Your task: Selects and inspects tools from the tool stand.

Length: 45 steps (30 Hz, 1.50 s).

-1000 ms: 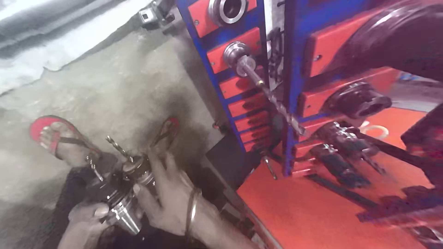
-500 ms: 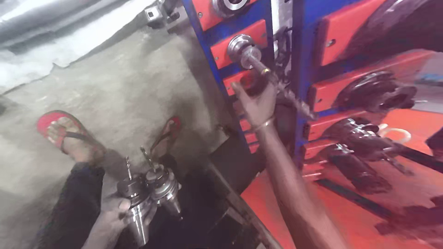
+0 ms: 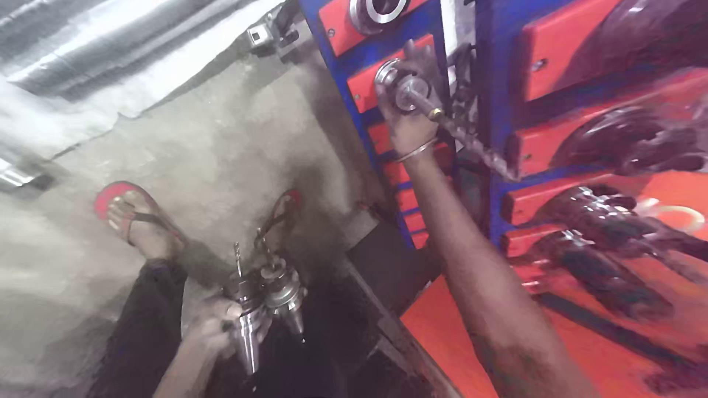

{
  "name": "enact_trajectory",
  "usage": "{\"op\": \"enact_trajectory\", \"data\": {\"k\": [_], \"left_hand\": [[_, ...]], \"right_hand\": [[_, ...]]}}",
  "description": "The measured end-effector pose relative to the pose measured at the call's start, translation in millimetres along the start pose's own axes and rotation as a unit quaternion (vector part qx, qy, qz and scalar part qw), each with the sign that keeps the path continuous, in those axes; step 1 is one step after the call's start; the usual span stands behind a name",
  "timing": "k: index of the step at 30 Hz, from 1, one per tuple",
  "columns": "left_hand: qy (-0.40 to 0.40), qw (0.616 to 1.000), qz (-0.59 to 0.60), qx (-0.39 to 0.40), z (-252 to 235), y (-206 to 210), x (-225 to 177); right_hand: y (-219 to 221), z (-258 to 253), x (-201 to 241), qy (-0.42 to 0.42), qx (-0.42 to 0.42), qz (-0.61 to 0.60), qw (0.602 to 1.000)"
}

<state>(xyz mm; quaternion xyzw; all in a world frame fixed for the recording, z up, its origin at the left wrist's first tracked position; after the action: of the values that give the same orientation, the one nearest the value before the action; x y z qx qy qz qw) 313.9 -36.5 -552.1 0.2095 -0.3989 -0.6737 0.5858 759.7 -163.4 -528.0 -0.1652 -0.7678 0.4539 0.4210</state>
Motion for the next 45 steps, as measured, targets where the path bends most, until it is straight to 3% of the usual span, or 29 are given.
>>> {"op": "enact_trajectory", "data": {"k": [3, 5, 6, 10, 15, 21, 28, 31, 34, 37, 41, 45], "left_hand": [[0.002, 1.000, -0.012, 0.008, -3.9, 3.9, -6.3], [0.009, 0.990, -0.041, -0.134, -3.4, 7.0, -9.7], [0.004, 0.985, -0.041, -0.165, -1.8, 5.7, -9.8], [0.010, 0.987, -0.022, -0.162, -5.5, -8.0, -17.2], [0.025, 0.999, 0.043, -0.016, -4.1, 1.0, -28.5], [-0.002, 0.989, 0.063, -0.133, 1.6, 8.0, -40.2], [0.004, 0.990, 0.055, -0.130, 5.4, 15.6, -58.5], [0.004, 0.995, 0.079, -0.063, 7.6, 20.2, -66.5], [0.012, 0.994, 0.081, -0.070, 9.5, 21.1, -71.2], [0.018, 0.996, 0.086, 0.032, 7.1, 17.7, -74.5], [0.072, 0.982, 0.081, -0.153, 11.8, 15.5, -77.5], [0.091, 0.985, 0.074, -0.123, 12.3, 13.9, -79.9]], "right_hand": [[-6.5, 3.2, 20.6, 0.029, 0.049, -0.029, 0.998], [-15.3, 6.5, 46.6, -0.012, 0.098, -0.017, 0.995], [-18.2, 8.6, 55.1, -0.035, 0.111, -0.003, 0.993], [-18.8, -6.9, 87.4, -0.082, 0.154, 0.061, 0.983], [-3.8, -26.4, 138.8, -0.093, 0.199, 0.108, 0.970], [12.5, -28.9, 211.1, -0.104, 0.219, 0.087, 0.966], [17.7, -19.4, 268.2, -0.121, 0.200, 0.055, 0.971], [21.9, -18.9, 282.0, -0.133, 0.189, 0.090, 0.969], [25.4, -20.6, 287.1, -0.139, 0.186, 0.094, 0.968], [29.8, -24.7, 291.2, -0.156, 0.174, 0.095, 0.968], [34.6, -25.4, 292.2, -0.181, 0.166, 0.070, 0.967], [40.8, -22.3, 282.8, -0.174, 0.173, 0.001, 0.969]]}}
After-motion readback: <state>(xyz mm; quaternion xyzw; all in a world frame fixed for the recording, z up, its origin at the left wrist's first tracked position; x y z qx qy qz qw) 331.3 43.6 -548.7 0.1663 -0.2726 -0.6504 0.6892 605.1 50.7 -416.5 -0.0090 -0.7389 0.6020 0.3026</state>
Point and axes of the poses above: each hand's wrist, its own z-axis away from the middle knuckle, its own y-axis out of the palm, x = y × z, the point moved 3 cm from there along -z, towards the middle knuckle, and after that the axes turned 2 degrees about z, right-handed, at the moved point
